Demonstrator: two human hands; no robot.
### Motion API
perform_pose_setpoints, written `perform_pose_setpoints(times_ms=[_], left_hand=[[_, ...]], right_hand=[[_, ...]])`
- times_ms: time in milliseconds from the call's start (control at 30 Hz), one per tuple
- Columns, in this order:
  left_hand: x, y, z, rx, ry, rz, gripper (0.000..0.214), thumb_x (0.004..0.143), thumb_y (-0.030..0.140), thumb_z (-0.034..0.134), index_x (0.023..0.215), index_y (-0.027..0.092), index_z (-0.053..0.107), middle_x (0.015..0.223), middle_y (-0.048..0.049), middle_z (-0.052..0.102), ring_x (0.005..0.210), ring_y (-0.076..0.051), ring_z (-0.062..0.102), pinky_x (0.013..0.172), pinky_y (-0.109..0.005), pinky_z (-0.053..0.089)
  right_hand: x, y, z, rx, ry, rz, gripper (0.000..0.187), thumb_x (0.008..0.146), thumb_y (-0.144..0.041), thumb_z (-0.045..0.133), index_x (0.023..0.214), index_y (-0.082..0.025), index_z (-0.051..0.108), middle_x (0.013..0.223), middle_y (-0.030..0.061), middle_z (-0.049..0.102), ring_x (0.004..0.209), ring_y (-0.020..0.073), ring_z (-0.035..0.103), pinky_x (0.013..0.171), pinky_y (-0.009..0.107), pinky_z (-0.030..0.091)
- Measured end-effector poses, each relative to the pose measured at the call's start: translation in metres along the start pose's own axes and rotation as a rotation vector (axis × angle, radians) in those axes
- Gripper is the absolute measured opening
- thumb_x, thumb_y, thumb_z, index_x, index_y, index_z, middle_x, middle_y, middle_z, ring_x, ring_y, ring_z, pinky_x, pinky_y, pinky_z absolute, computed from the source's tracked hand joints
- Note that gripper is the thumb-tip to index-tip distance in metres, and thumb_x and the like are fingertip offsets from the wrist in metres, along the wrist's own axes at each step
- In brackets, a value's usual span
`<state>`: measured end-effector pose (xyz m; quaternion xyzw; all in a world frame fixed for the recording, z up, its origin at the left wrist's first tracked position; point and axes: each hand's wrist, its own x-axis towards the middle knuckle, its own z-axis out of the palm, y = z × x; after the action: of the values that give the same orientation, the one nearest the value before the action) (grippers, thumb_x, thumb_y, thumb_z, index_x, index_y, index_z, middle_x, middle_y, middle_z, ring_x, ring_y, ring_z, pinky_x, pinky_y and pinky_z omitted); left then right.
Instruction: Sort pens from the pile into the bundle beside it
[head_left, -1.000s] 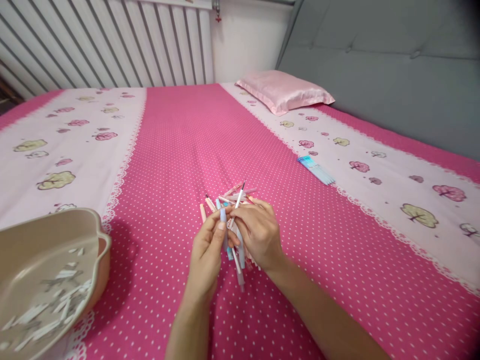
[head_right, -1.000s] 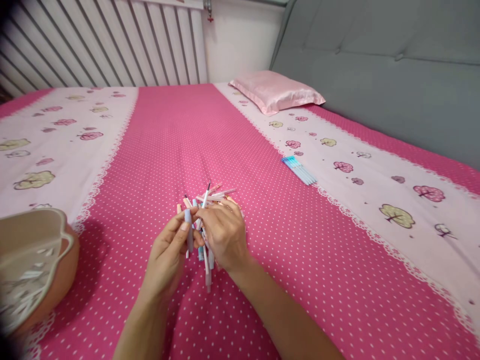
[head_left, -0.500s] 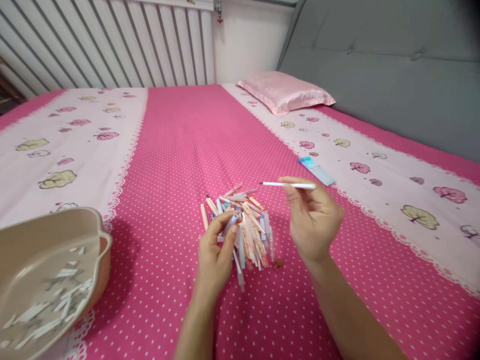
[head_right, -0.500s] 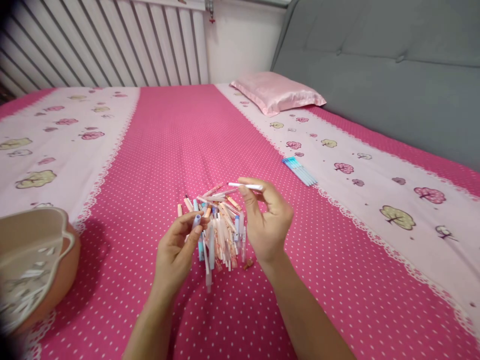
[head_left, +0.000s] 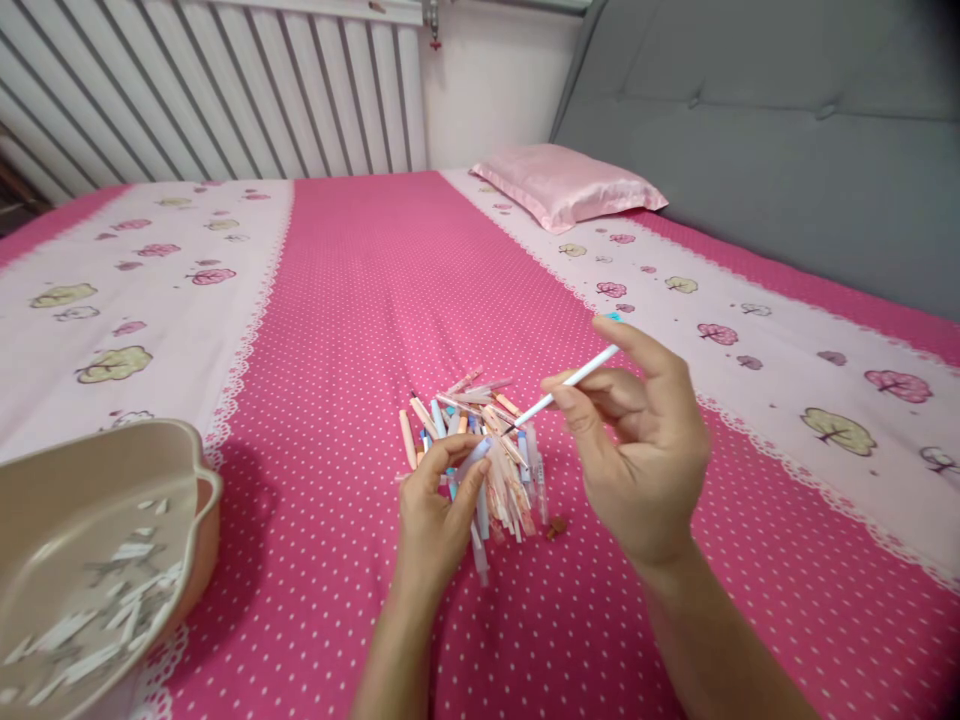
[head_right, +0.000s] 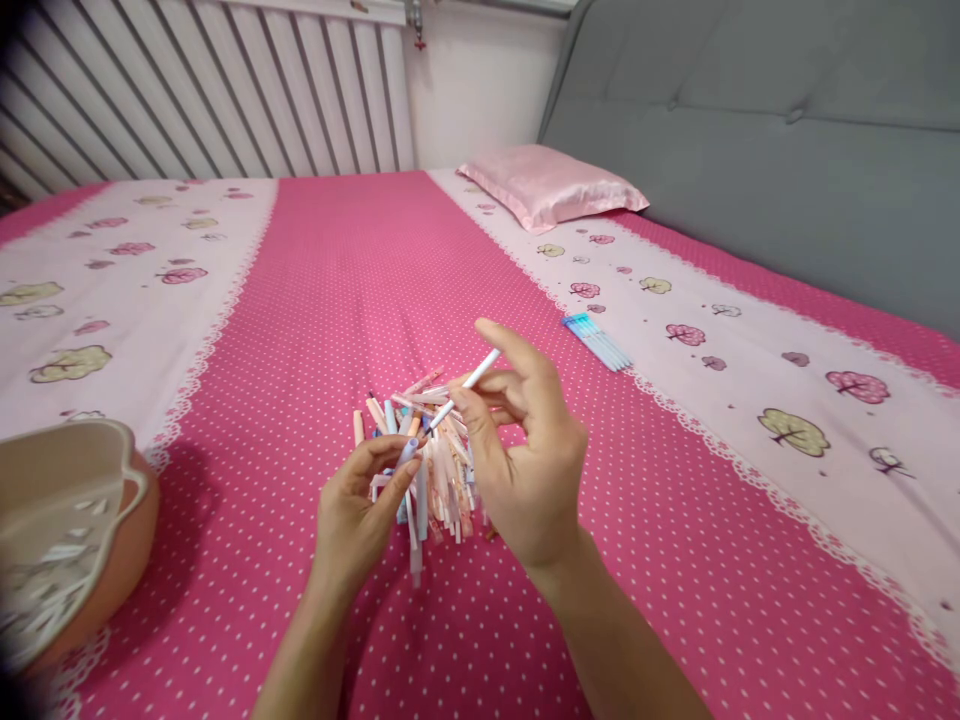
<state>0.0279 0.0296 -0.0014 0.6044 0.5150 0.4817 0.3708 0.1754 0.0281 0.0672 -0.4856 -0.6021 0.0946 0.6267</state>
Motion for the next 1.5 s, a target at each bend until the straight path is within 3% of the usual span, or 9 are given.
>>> perform_pose_setpoints(times_ms=[933, 1000, 1133, 1233, 1367, 1500], left_hand=[[0.000, 0.006, -0.001, -0.053, 0.011, 0.011, 0.018, 0.079, 0.027, 0.061, 0.095, 0.020, 0.066, 0.088, -0.0046, 0.068, 0.082, -0.017, 0.060, 0.078, -0.029, 0.046], [0.000, 0.007, 0.000, -0.096, 0.014, 0.017, 0.019, 0.080, 0.027, 0.060, 0.097, 0.020, 0.066, 0.090, -0.0047, 0.068, 0.083, -0.017, 0.061, 0.079, -0.029, 0.046], [0.000, 0.007, 0.000, -0.215, 0.029, -0.011, 0.021, 0.079, 0.028, 0.062, 0.097, 0.018, 0.064, 0.093, -0.0063, 0.067, 0.084, -0.018, 0.062, 0.078, -0.029, 0.047], [0.000, 0.007, 0.001, -0.269, 0.016, -0.058, 0.023, 0.080, 0.030, 0.061, 0.099, 0.017, 0.062, 0.096, -0.0083, 0.067, 0.087, -0.019, 0.063, 0.079, -0.031, 0.048], [-0.001, 0.010, 0.000, -0.276, 0.015, -0.122, 0.027, 0.081, 0.032, 0.059, 0.103, 0.016, 0.059, 0.095, -0.0091, 0.067, 0.086, -0.019, 0.063, 0.077, -0.030, 0.048], [-0.002, 0.015, -0.001, -0.297, 0.034, -0.147, 0.027, 0.083, 0.031, 0.056, 0.106, 0.016, 0.058, 0.098, -0.0083, 0.067, 0.085, -0.017, 0.063, 0.075, -0.028, 0.048]], right_hand=[[-0.007, 0.007, 0.014, 0.019, -0.207, 0.036, 0.037, 0.085, -0.018, 0.053, 0.122, -0.024, 0.052, 0.087, 0.0000, 0.067, 0.076, 0.0124, 0.065, 0.067, 0.025, 0.056], [-0.008, 0.007, 0.015, 0.005, -0.281, 0.018, 0.032, 0.087, -0.018, 0.051, 0.118, -0.024, 0.056, 0.092, 0.0007, 0.068, 0.082, 0.0125, 0.065, 0.073, 0.025, 0.055], [-0.007, 0.006, 0.014, -0.037, -0.558, 0.011, 0.035, 0.091, -0.017, 0.042, 0.122, -0.025, 0.055, 0.109, 0.0020, 0.066, 0.099, 0.0142, 0.062, 0.087, 0.030, 0.050], [-0.002, 0.009, 0.009, -0.066, -0.531, 0.053, 0.042, 0.091, -0.017, 0.042, 0.132, -0.025, 0.045, 0.110, 0.0028, 0.066, 0.097, 0.0140, 0.062, 0.084, 0.030, 0.051], [0.006, 0.021, -0.002, -0.250, -0.444, 0.185, 0.036, 0.086, -0.015, 0.047, 0.119, -0.024, 0.056, 0.099, 0.0026, 0.070, 0.087, 0.0156, 0.066, 0.073, 0.029, 0.052], [0.006, 0.034, -0.005, -0.661, -0.557, 0.297, 0.017, 0.082, -0.020, 0.053, 0.088, -0.022, 0.069, 0.078, 0.0048, 0.072, 0.072, 0.0204, 0.066, 0.062, 0.031, 0.049]])
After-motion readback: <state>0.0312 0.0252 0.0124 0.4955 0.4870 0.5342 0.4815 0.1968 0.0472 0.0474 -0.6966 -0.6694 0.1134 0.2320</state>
